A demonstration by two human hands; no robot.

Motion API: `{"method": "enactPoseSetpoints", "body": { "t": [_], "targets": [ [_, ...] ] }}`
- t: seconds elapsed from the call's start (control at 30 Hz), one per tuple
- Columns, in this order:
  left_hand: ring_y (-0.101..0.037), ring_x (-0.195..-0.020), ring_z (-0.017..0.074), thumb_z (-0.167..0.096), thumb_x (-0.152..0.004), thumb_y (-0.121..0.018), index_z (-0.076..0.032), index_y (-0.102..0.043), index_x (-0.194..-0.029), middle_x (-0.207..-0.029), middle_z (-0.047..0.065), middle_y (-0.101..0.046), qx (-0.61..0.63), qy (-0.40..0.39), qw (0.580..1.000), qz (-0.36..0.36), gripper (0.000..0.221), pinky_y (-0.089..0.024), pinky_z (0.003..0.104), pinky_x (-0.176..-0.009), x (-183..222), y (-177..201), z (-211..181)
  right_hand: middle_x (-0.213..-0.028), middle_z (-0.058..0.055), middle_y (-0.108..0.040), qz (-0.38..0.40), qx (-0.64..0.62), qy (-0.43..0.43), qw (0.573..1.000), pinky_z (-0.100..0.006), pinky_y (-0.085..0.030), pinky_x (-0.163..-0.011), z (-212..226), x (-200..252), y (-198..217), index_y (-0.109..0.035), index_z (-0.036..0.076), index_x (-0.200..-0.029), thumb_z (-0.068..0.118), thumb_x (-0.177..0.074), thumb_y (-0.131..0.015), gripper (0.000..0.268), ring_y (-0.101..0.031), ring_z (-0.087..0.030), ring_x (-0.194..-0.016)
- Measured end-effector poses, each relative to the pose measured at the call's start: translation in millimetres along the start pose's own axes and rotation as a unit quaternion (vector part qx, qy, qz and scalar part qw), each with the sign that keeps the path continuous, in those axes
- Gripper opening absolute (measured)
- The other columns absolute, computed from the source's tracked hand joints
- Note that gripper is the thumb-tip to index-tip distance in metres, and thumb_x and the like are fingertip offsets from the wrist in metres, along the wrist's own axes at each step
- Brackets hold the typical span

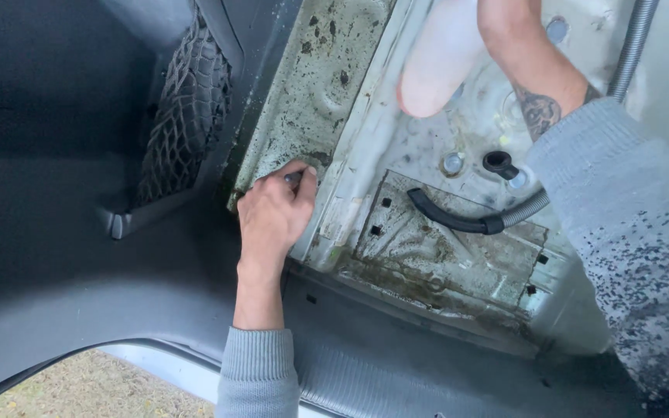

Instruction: Cleaning the spare tire compartment inside a car trunk using a vacuum and brush.

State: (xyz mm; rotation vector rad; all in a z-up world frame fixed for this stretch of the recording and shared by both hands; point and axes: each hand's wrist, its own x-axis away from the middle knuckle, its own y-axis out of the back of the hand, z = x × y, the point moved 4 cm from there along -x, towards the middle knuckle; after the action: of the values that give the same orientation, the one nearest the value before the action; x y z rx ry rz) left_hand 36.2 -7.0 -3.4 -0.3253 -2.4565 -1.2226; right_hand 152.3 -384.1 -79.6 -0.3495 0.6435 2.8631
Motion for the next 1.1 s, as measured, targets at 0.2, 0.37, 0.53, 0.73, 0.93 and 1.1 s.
{"method": "enactPoseSetpoints", "body": {
  "t": [0.2,0.37,0.53,0.73,0.93,1.1],
  "targets": [
    [-0.071,-0.090,0.0409,-0.038,-0.092,-0.058,-0.022,-0.077,-0.106,-0.084,0.017,-0.076,-0.005,0.006,1.000,0.007,0.028,-0.055,0.049,-0.083,-1.5,-0.6,0.5,-0.087,-0.007,-0.071,-0.016,-0.027,-0.008,0.999,-0.035,-0.052,-0.074,-39.7,3.6,21.4,-0.068,-0.001,-0.095,0.012,-0.107,-0.057,0.020,-0.069,-0.019,-0.083],
    [-0.071,-0.090,0.0401,-0.038,-0.093,-0.058,-0.022,-0.078,-0.105,-0.084,0.017,-0.075,-0.010,0.001,1.000,0.002,0.028,-0.055,0.049,-0.082,-2.0,2.0,-2.0,-0.088,-0.008,-0.071,-0.028,-0.050,-0.011,0.998,-0.035,-0.052,-0.075,-61.0,4.1,40.2,-0.067,0.000,-0.096,0.012,-0.109,-0.057,0.020,-0.069,-0.019,-0.084],
    [-0.074,-0.088,0.0368,-0.037,-0.093,-0.058,-0.021,-0.078,-0.106,-0.080,0.015,-0.076,0.010,0.010,1.000,0.003,0.029,-0.057,0.044,-0.084,0.0,1.7,-1.7,-0.089,-0.008,-0.071,-0.040,-0.070,-0.019,0.997,-0.034,-0.052,-0.076,-73.0,9.0,60.3,-0.066,0.000,-0.097,0.012,-0.110,-0.056,0.020,-0.068,-0.019,-0.085],
    [-0.072,-0.090,0.0376,-0.037,-0.092,-0.059,-0.020,-0.078,-0.105,-0.082,0.014,-0.076,0.011,-0.005,1.000,-0.004,0.029,-0.056,0.045,-0.083,-0.1,-0.2,0.1,-0.091,-0.009,-0.070,-0.057,-0.093,-0.029,0.994,-0.034,-0.052,-0.077,-83.1,16.0,83.9,-0.065,0.001,-0.099,0.012,-0.112,-0.055,0.020,-0.068,-0.019,-0.087],
    [-0.071,-0.091,0.0382,-0.038,-0.092,-0.059,-0.022,-0.078,-0.104,-0.086,0.014,-0.076,-0.003,0.008,1.000,0.004,0.028,-0.056,0.046,-0.083,-0.7,0.5,-0.1,-0.092,-0.009,-0.070,-0.074,-0.120,-0.034,0.989,-0.034,-0.052,-0.078,-79.0,19.0,97.0,-0.064,0.002,-0.100,0.012,-0.113,-0.054,0.020,-0.068,-0.019,-0.088],
    [-0.072,-0.092,0.0373,-0.037,-0.092,-0.058,-0.021,-0.077,-0.102,-0.087,0.013,-0.077,0.007,0.002,1.000,-0.002,0.026,-0.056,0.046,-0.084,-0.2,4.3,-1.6,-0.093,-0.009,-0.069,-0.086,-0.137,-0.038,0.986,-0.033,-0.052,-0.078,-61.3,26.4,97.6,-0.063,0.002,-0.101,0.012,-0.115,-0.053,0.020,-0.067,-0.019,-0.089]
  ]
}}
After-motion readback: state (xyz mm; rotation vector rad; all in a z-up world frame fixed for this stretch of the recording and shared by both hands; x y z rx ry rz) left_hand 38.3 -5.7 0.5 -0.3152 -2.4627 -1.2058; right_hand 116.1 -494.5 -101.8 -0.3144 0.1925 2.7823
